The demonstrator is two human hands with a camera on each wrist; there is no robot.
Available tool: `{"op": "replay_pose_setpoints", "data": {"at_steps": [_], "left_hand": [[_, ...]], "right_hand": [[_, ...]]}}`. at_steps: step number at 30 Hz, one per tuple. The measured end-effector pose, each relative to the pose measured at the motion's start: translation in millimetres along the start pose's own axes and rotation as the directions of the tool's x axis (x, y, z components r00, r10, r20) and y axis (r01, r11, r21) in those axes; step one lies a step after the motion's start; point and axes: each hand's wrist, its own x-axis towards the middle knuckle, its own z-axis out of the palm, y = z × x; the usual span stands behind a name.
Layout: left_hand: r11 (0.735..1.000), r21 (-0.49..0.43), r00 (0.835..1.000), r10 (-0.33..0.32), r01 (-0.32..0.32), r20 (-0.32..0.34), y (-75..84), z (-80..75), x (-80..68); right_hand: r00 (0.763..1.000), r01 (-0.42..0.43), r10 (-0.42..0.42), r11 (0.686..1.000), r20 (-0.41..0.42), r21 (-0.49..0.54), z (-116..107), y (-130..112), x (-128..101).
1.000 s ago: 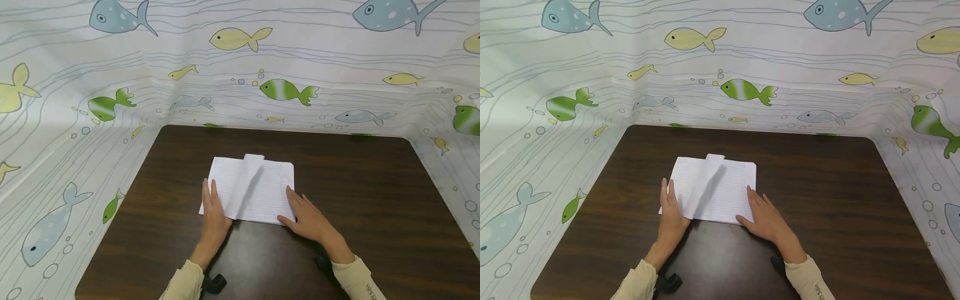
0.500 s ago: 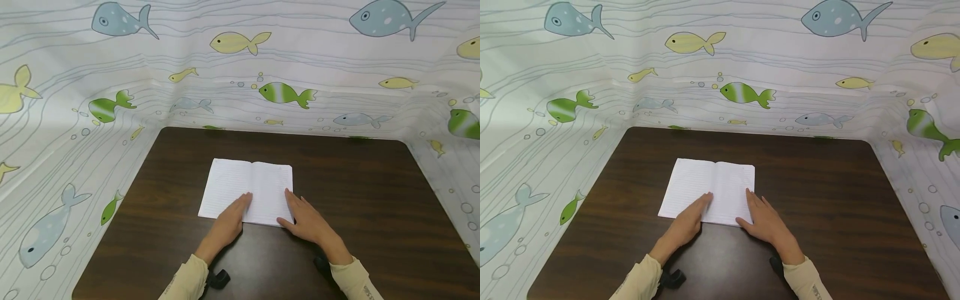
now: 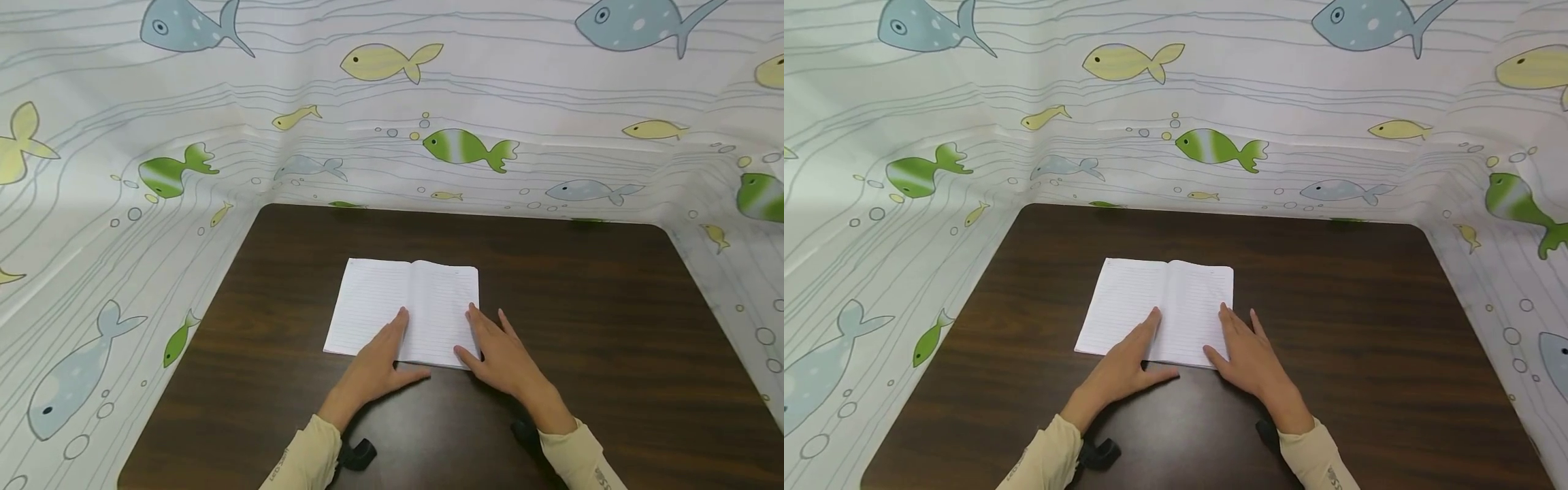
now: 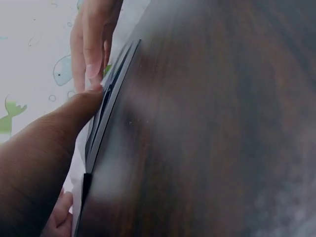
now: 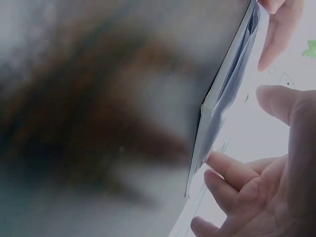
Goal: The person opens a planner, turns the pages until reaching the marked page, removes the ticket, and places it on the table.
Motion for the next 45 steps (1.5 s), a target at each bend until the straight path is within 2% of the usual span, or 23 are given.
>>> {"op": "replay_pose_setpoints", "data": {"at_steps": [6, 12, 14, 16, 18, 20, 24, 29, 30, 32, 34, 36, 37, 39, 40, 43, 45], "left_hand": [[1.0, -0.016, 0.998, 0.01, -0.011, -0.064, 0.1, -1.2, 1.0], [1.0, -0.011, 0.998, -0.012, 0.011, -0.062, -2.4, -2.2, 0.1], [1.0, -0.011, 0.995, 0.0, -0.001, -0.103, -4.4, -2.4, -0.3], [1.0, -0.016, 0.984, 0.001, -0.004, -0.18, -5.0, -2.5, -0.2], [1.0, -0.024, 0.961, -0.01, 0.004, -0.275, -3.4, -2.5, 0.7], [0.999, -0.042, 0.927, -0.031, 0.017, -0.374, -1.1, -2.5, 2.6], [0.992, -0.114, 0.855, -0.106, 0.055, -0.508, 1.9, -3.4, 3.9], [0.969, -0.205, 0.78, -0.236, 0.14, -0.58, -4.4, -3.9, -1.5], [0.966, -0.192, 0.767, -0.254, 0.172, -0.59, -6.2, -4.5, -2.8], [0.966, -0.109, 0.753, -0.252, 0.236, -0.608, -10.5, -6.3, -5.2], [0.957, 0.009, 0.756, -0.222, 0.288, -0.616, -13.4, -8.9, -6.4], [0.946, 0.137, 0.779, -0.154, 0.295, -0.608, -14.7, -11.4, -5.5], [0.942, 0.191, 0.798, -0.113, 0.275, -0.592, -14.8, -12.2, -4.3], [0.944, 0.27, 0.845, -0.017, 0.189, -0.535, -13.4, -12.8, -1.0], [0.948, 0.29, 0.867, 0.036, 0.127, -0.497, -12.1, -12.1, 1.1], [0.96, 0.274, 0.932, 0.151, -0.058, -0.33, -7.4, -6.0, 5.1], [0.962, 0.24, 0.962, 0.184, -0.133, -0.2, -5.1, 0.4, 5.2]], "right_hand": [[0.998, 0.061, -0.061, 0.998, 0.001, 0.002, 4.4, -5.2, 7.1], [0.996, 0.089, -0.089, 0.996, 0.004, 0.009, 9.1, -10.9, 12.2], [0.997, 0.079, -0.079, 0.997, 0.013, 0.015, 9.6, -11.3, 12.3], [0.998, 0.064, -0.064, 0.997, 0.022, 0.032, 9.7, -11.3, 11.5], [0.998, 0.042, -0.044, 0.998, 0.036, 0.052, 9.6, -10.3, 10.4], [0.999, 0.026, -0.029, 0.997, 0.036, 0.07, 9.0, -8.7, 9.5], [0.999, 0.011, -0.013, 0.996, 0.031, 0.087, 7.9, -6.7, 8.0], [0.999, 0.014, -0.016, 0.996, 0.029, 0.084, 8.0, -6.5, 6.4], [0.999, 0.014, -0.016, 0.997, 0.028, 0.08, 7.8, -6.3, 6.2], [1.0, 0.018, -0.02, 0.997, 0.024, 0.075, 7.5, -6.0, 6.4], [0.999, 0.02, -0.022, 0.997, 0.025, 0.07, 7.2, -5.5, 6.6], [0.999, 0.018, -0.02, 0.997, 0.031, 0.07, 6.7, -5.4, 6.9], [0.999, 0.018, -0.02, 0.997, 0.034, 0.071, 6.6, -5.3, 6.9], [0.999, 0.012, -0.015, 0.998, 0.044, 0.068, 6.9, -5.5, 7.0], [0.999, 0.012, -0.015, 0.998, 0.046, 0.066, 6.4, -5.5, 7.0], [0.999, 0.015, -0.018, 0.998, 0.048, 0.059, 5.8, -5.5, 7.0], [0.999, 0.024, -0.026, 0.998, 0.044, 0.053, 6.3, -5.5, 7.3]]}}
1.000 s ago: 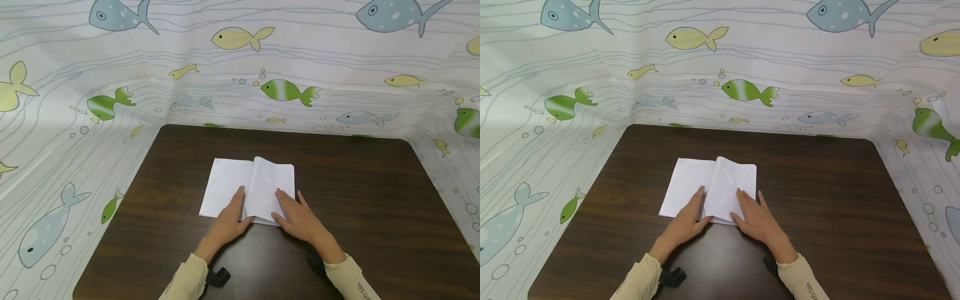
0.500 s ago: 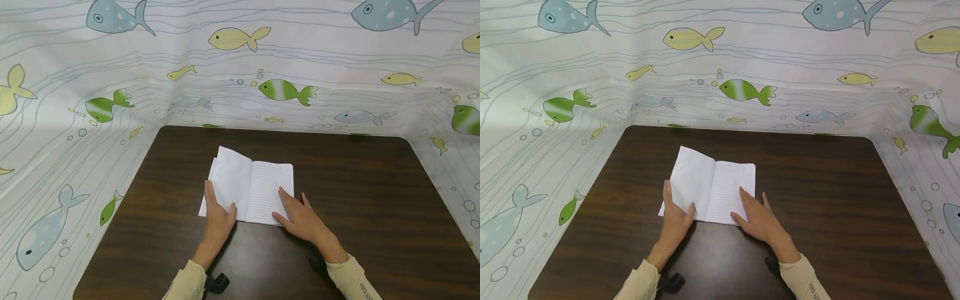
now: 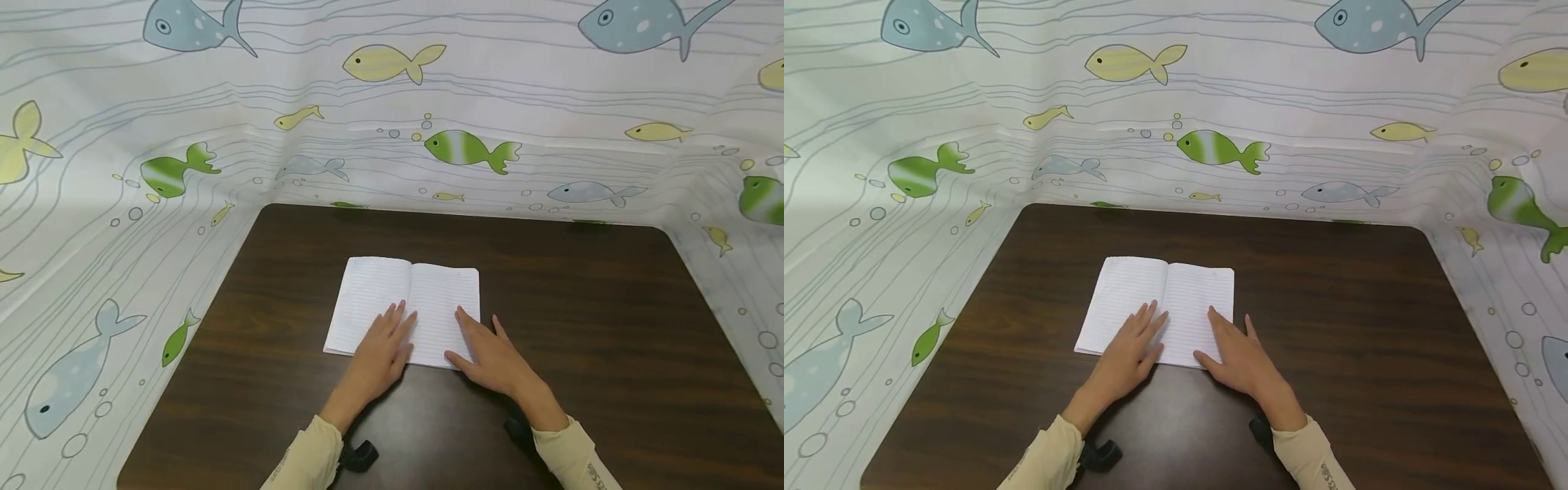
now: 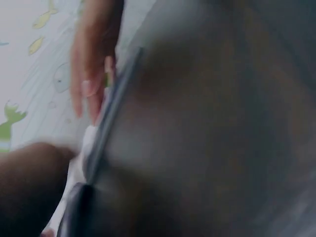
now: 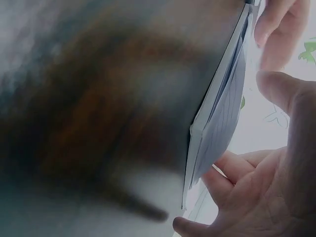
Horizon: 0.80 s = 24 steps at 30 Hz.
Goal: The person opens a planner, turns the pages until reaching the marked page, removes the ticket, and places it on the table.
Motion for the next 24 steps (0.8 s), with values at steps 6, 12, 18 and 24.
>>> {"op": "replay_pose_setpoints", "data": {"at_steps": [6, 12, 18, 24], "left_hand": [[1.0, -0.001, 0.978, 0.005, -0.005, 0.211, 5.7, 11.2, -5.5], [0.996, -0.069, 0.98, -0.039, 0.054, 0.196, 4.5, 8.5, -3.3], [0.966, -0.193, 0.975, -0.141, 0.174, 0.173, 3.3, 4.5, -0.7], [0.956, -0.22, 0.975, -0.162, 0.193, 0.153, 2.2, 3.0, -1.6]], "right_hand": [[0.998, 0.007, -0.01, 0.998, -0.058, -0.06, 0.6, 0.0, -3.4], [0.994, -0.011, 0.0, 0.995, -0.11, -0.101, -1.3, 1.8, -3.2], [0.998, -0.007, 0.004, 0.999, -0.065, -0.044, -0.8, 1.7, -1.0], [0.998, 0.039, -0.039, 0.999, -0.048, -0.004, 2.3, -2.9, 2.3]]}}
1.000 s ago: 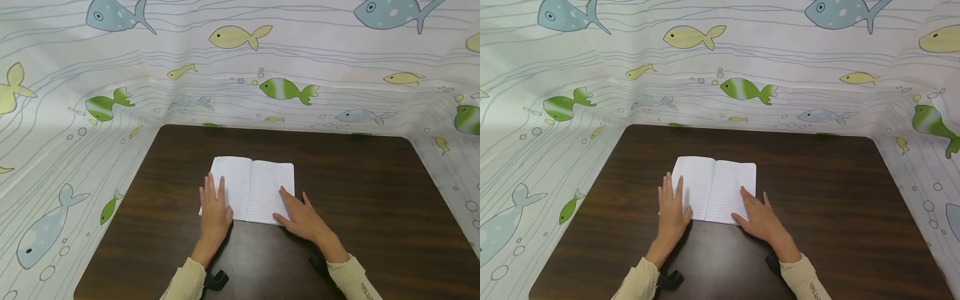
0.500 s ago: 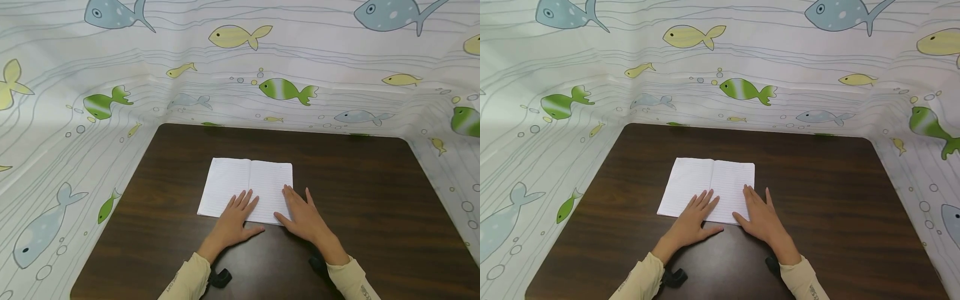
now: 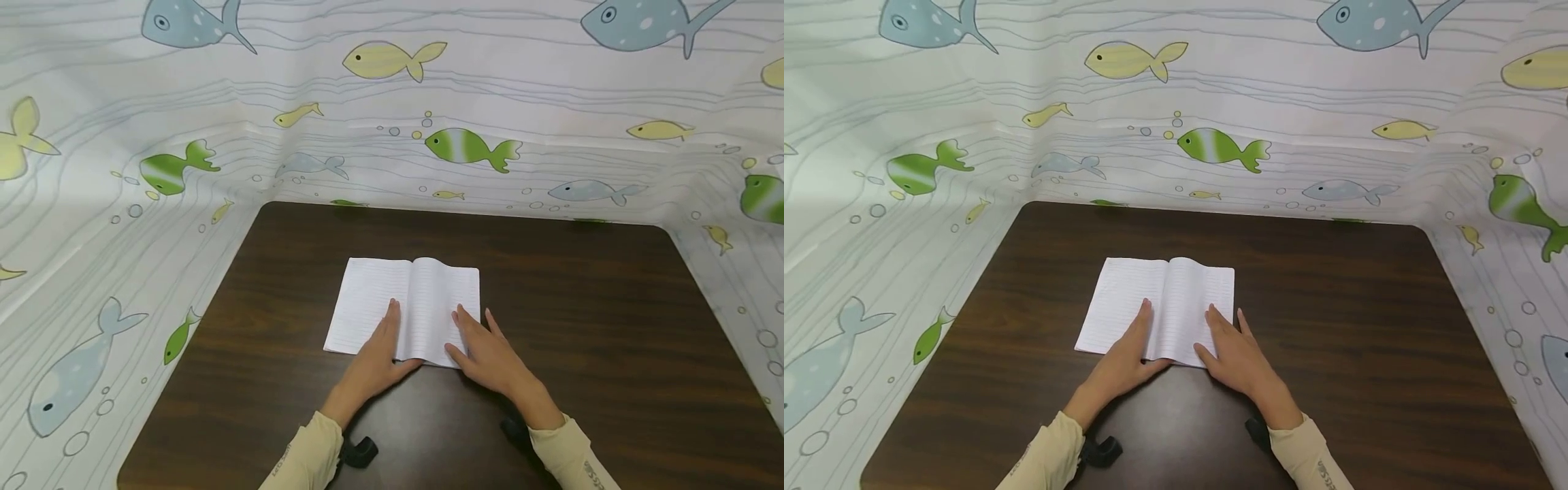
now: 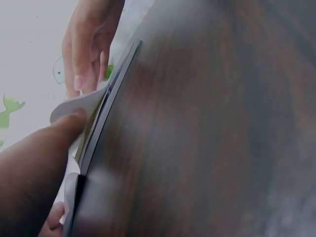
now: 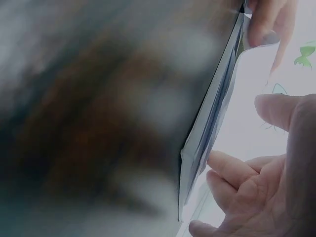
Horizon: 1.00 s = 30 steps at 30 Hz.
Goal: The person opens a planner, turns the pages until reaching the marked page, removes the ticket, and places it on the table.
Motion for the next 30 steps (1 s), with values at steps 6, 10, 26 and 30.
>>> {"op": "replay_pose_setpoints", "data": {"at_steps": [6, 10, 26, 30], "left_hand": [[0.999, 0.044, 0.995, 0.027, -0.023, -0.101, -0.1, 0.0, -4.7], [1.0, 0.027, 0.971, 0.009, -0.003, -0.24, 1.2, -1.3, -9.2], [0.923, 0.301, 0.814, -0.021, 0.24, -0.581, 0.0, -21.6, -9.1], [0.916, 0.367, 0.901, 0.013, 0.164, -0.434, 3.5, -15.3, -2.8]], "right_hand": [[0.998, -0.057, 0.057, 0.998, 0.004, -0.006, 2.2, -1.2, -2.3], [0.991, -0.135, 0.136, 0.991, 0.02, -0.013, 1.7, 1.2, -3.1], [0.983, -0.177, 0.178, 0.984, 0.041, -0.029, -6.0, -0.2, -0.6], [0.984, -0.173, 0.174, 0.984, 0.035, -0.038, -4.3, 1.3, -1.0]]}}
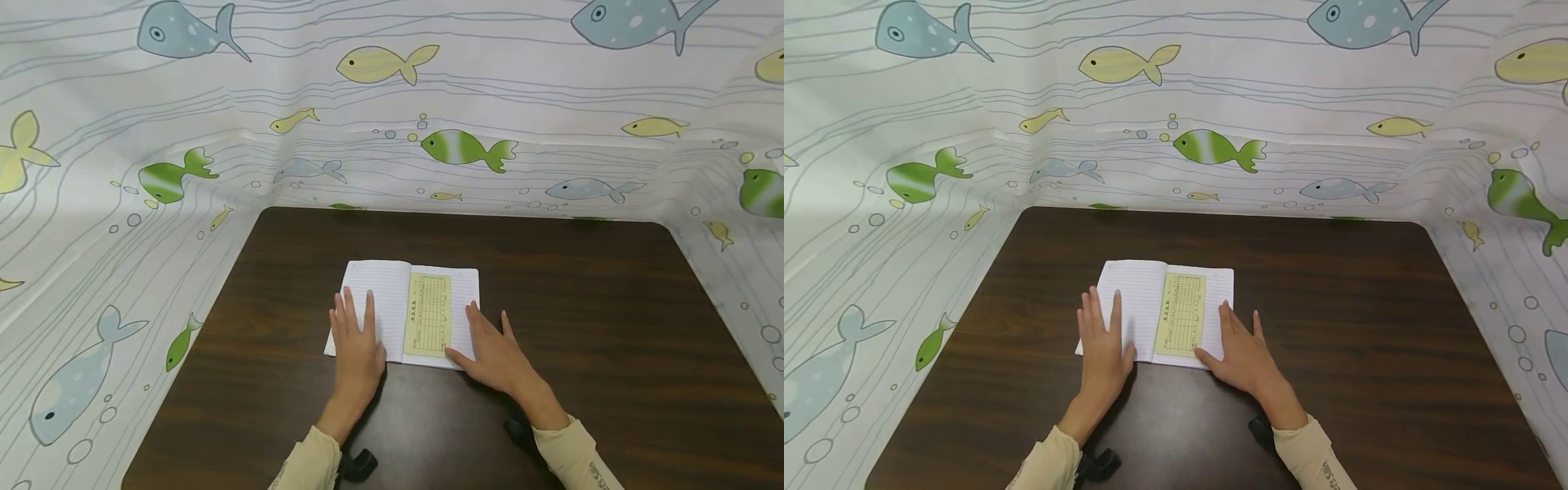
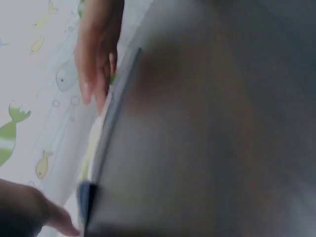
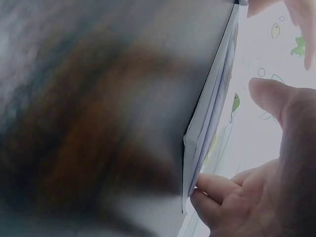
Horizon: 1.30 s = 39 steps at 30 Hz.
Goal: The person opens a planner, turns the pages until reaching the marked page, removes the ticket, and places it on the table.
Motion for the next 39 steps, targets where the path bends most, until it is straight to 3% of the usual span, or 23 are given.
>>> {"op": "replay_pose_setpoints", "data": {"at_steps": [5, 9, 16, 22, 28, 34, 39], "left_hand": [[0.981, -0.146, 0.983, 0.143, -0.125, 0.116, 9.1, 10.1, 5.6], [0.964, -0.223, 0.965, 0.188, -0.145, 0.185, 11.0, 17.5, 2.9], [0.956, -0.216, 0.923, 0.258, -0.2, 0.286, 3.5, 22.7, -4.7], [0.96, -0.224, 0.906, 0.238, -0.166, 0.35, 2.5, 19.9, -5.0], [0.967, -0.224, 0.886, 0.206, -0.12, 0.415, 4.7, 18.3, -10.4], [0.962, -0.241, 0.898, 0.218, -0.131, 0.383, 4.9, 17.9, -14.2], [0.958, -0.245, 0.92, 0.225, -0.148, 0.322, 1.4, 16.6, -10.8]], "right_hand": [[1.0, 0.023, -0.022, 1.0, -0.021, 0.004, 0.0, 1.2, 0.1], [0.999, 0.04, -0.04, 0.999, -0.001, 0.0, -1.5, 2.7, 0.6], [0.995, 0.044, -0.048, 0.998, 0.088, 0.039, -25.6, -0.4, 19.4], [0.995, -0.025, 0.012, 0.99, 0.095, 0.138, -47.4, -2.1, 56.9], [0.987, -0.144, 0.13, 0.975, 0.094, 0.17, -38.4, -6.2, 92.7], [0.953, -0.3, 0.287, 0.942, 0.1, 0.152, -24.5, -18.7, 108.0], [0.937, -0.348, 0.332, 0.916, 0.108, 0.199, -24.9, -29.3, 114.9]]}}
